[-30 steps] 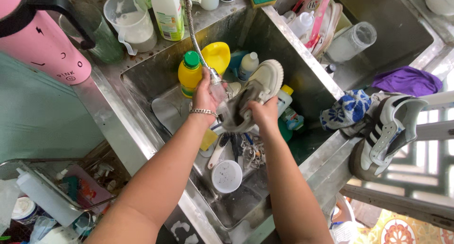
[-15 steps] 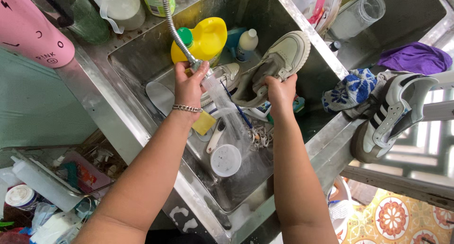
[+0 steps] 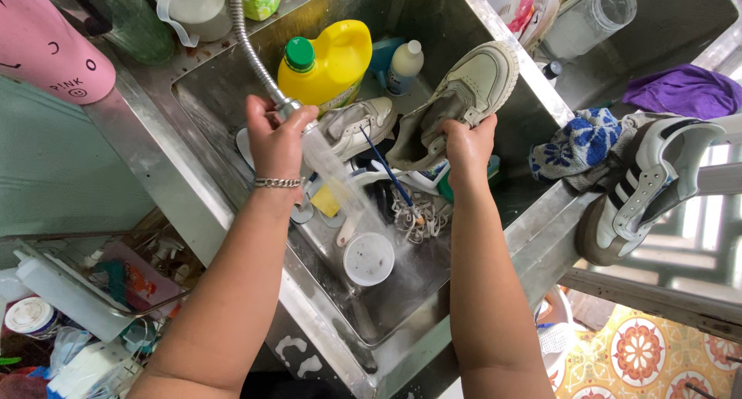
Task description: The person cleans a pair of white shoes in a sink by rinsing them with water, scrubbing the surfaces and soles with a brush, and wiping them with a cloth.
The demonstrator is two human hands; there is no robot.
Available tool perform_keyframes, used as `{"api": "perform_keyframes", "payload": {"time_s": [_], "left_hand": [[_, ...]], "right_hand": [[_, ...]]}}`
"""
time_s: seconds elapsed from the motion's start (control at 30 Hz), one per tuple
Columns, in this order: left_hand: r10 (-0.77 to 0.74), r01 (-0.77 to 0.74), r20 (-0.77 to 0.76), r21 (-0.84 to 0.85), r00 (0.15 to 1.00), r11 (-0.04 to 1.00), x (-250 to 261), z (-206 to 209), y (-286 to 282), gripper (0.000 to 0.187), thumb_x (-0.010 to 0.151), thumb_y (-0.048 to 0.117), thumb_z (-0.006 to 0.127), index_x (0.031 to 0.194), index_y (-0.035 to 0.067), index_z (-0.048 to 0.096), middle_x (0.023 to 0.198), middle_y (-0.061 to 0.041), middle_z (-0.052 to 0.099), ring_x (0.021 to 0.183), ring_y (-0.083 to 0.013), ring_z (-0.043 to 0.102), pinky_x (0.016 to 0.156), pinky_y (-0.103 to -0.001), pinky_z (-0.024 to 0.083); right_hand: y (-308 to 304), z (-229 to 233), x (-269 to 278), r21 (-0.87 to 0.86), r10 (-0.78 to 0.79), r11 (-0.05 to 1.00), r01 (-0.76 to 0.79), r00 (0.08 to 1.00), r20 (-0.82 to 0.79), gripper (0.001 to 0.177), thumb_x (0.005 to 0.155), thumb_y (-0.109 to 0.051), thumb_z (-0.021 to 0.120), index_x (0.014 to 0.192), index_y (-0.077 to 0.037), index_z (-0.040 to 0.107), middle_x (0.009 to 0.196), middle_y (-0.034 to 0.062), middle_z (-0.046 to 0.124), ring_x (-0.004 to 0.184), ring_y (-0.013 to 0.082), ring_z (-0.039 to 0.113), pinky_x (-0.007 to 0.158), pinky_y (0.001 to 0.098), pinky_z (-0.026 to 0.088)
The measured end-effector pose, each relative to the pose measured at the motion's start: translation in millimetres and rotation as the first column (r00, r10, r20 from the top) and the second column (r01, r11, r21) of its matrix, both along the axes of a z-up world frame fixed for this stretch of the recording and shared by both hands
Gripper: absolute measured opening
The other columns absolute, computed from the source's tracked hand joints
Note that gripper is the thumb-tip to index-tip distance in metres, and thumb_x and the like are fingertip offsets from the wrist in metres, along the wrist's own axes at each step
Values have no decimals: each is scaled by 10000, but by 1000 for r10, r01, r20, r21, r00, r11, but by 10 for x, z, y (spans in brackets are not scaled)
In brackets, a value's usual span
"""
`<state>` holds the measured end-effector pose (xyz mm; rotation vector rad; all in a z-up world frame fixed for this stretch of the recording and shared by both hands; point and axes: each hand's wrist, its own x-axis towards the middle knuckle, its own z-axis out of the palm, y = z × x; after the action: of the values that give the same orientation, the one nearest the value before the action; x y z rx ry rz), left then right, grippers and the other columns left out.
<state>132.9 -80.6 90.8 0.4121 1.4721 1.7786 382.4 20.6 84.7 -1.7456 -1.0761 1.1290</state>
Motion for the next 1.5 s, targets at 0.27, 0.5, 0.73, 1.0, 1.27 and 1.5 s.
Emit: {"api": "perform_keyframes", "payload": {"time_s": [0.27,0.5,0.73,1.0,1.27,1.5], "left_hand": [[28,-24,-171,27,985,999,-62,135,-152,426,786,24,825,981,87,451,947,6,534,807,-57,506,738,-247,476],[63,-65,-277,2,959,998,-57,164,-182,450,777,26,831,993,87,441,967,-3,508,831,-67,485,759,-262,483],[94,-72,-371,73,924,995,-52,87,-175,466,790,-2,829,1032,70,437,1023,-5,497,911,-83,492,828,-271,478],[-26,21,29,164,999,986,-44,158,-60,407,786,-95,675,1077,51,431,1000,-97,692,910,-151,682,839,-293,595],[-42,77,-321,97,946,992,86,166,-127,457,898,158,810,1249,53,537,877,-34,631,769,-113,627,697,-264,547],[-38,153,-410,253,911,955,110,108,-246,266,1051,184,623,1247,35,524,1005,-23,618,825,-79,568,753,-229,498]], "right_hand": [[3,105,-25,-11,-20,1000,19,999,-28,658,698,20,674,1318,-30,461,1220,144,639,1053,256,642,851,351,546],[-14,145,-18,-28,-6,1000,5,1000,-31,620,736,15,662,1316,-22,447,1226,153,624,1057,258,645,869,345,546],[-20,132,-24,-23,-2,1000,2,999,-39,604,732,21,661,1299,-21,458,1213,146,633,1056,256,643,873,344,543],[-2,94,-30,43,4,999,-4,1000,6,658,708,13,677,1335,-46,486,1250,120,642,1112,249,639,908,337,527],[-8,103,-9,-13,6,1000,-5,997,72,653,727,-6,695,1341,-45,477,1267,125,632,1120,264,626,927,351,505],[-21,174,-26,-10,15,1000,-15,1000,13,636,728,2,671,1331,-31,472,1259,145,627,1106,272,638,891,355,528]]}}
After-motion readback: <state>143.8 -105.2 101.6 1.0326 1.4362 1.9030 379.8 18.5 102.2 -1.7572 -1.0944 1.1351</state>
